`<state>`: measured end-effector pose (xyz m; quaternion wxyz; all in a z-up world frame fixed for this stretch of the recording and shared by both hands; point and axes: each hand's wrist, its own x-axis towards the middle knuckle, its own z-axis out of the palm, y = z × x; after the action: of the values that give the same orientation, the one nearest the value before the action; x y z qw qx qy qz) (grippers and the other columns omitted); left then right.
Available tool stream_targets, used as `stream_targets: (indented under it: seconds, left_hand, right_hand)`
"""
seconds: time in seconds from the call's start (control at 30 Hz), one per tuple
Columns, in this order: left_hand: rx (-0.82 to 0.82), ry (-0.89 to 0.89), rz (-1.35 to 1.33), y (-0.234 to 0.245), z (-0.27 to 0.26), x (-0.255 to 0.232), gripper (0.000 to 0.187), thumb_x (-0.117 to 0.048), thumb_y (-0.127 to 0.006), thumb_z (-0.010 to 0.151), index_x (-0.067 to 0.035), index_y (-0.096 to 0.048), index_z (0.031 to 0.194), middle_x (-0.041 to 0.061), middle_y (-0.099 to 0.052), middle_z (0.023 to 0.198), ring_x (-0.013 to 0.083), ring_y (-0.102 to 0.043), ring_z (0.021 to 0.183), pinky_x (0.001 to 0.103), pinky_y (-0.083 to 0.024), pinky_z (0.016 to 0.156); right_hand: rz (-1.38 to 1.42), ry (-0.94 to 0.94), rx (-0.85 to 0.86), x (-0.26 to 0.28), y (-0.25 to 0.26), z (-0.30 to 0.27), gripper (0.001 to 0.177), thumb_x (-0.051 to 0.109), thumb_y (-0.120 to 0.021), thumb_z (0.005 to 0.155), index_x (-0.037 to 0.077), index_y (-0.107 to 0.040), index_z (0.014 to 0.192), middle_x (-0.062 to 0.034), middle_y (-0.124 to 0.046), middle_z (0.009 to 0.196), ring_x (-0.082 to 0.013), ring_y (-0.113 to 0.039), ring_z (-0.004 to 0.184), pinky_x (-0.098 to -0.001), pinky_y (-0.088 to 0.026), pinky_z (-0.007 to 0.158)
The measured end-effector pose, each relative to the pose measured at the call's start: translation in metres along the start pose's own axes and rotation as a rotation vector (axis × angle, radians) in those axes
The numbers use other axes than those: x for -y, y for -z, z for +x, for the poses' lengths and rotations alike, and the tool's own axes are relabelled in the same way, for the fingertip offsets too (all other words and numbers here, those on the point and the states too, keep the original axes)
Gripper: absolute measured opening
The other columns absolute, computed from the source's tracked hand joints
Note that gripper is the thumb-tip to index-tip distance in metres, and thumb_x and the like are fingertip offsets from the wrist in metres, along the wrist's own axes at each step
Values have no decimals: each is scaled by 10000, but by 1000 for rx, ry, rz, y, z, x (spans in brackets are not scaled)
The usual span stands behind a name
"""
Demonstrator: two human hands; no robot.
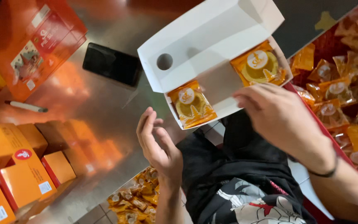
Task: The person repeatedly picks orange snack packets from a red basket and places them into white cardboard boxes on a metal table. They then close the boxes and stack them. The process is repeated multiple times throughout the clip.
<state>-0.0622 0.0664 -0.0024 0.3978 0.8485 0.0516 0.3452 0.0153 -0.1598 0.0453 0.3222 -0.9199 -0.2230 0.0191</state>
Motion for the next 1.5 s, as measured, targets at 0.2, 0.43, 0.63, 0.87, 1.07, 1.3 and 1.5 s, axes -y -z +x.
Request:
stream_targets:
  seconds: [0.2, 0.43, 0.63, 0.87, 1.07, 1.3, 1.5]
  left_hand:
    - [789, -622, 401, -35, 22, -3, 671, -566, -281, 1081, -140, -404, 1585, 101, -336, 1659, 346, -256, 1567, 541, -150, 1313]
    - [889, -752, 483, -34, 49, -10, 589, -583, -323, 1023, -167, -672, 1252, 85, -577, 1515, 300, -466, 1460, 546, -322, 1200]
    - [746, -991, 124, -85, 22, -54, 455, -400, -346, 991, -196, -747, 1060, 87, -743, 1196, 411, -685, 1117, 529, -485, 951]
    - [1116, -866, -196, -306, -131, -139, 271, -256, -664, 964, -117, -659, 1197, 69, -670, 1147, 286, -605, 1063, 409, -479, 890]
    - [1165, -1007, 233, -411, -219, -101, 302, -217, -753, 810, -122, -672, 1084, 95, -700, 965, 308, -672, 963, 440, -481, 822]
    - [1167, -1049, 192, -411, -176, -78, 116, -253, -764, 854, -139, -747, 868, 49, -683, 781, 268, -708, 743, 411, -506, 712]
    - [1357, -473, -142, -406, -142, -77, 97, -247, -700, 929, -156, -728, 908, 89, -651, 797, 348, -716, 813, 462, -532, 744]
  right_hand:
    - [-368, 112, -367, -134, 26, -71, 250, -162, -610, 1062, 14, -685, 901, -142, -768, 992, -306, -671, 811, -430, -520, 785]
    - [-923, -894, 182, -364, 84, -263, 512, 532, -525, 1113, 94, -767, 1222, -190, -740, 1180, -365, -748, 1058, -443, -594, 859]
    - [-208, -1158, 657, -293, 57, -297, 348, 291, -630, 998, 158, -669, 1317, -107, -782, 1176, -231, -799, 1012, -331, -727, 881]
    - [-75, -1040, 295, -303, -26, -348, 564, 431, -694, 828, 18, -558, 1187, -248, -709, 1104, -453, -690, 1008, -517, -535, 833]
    - [80, -1262, -119, -294, -42, -345, 461, 349, -788, 780, 258, -640, 1206, -93, -772, 995, -347, -737, 1002, -523, -576, 886]
    - [-182, -1348, -184, -356, 42, -419, 443, 192, -576, 1022, 46, -442, 1418, -326, -708, 1093, -518, -702, 1010, -606, -552, 872]
    - [23, -1214, -473, -365, 7, -412, 274, 307, -772, 1056, 104, -679, 1215, -154, -692, 986, -365, -705, 966, -483, -542, 780]
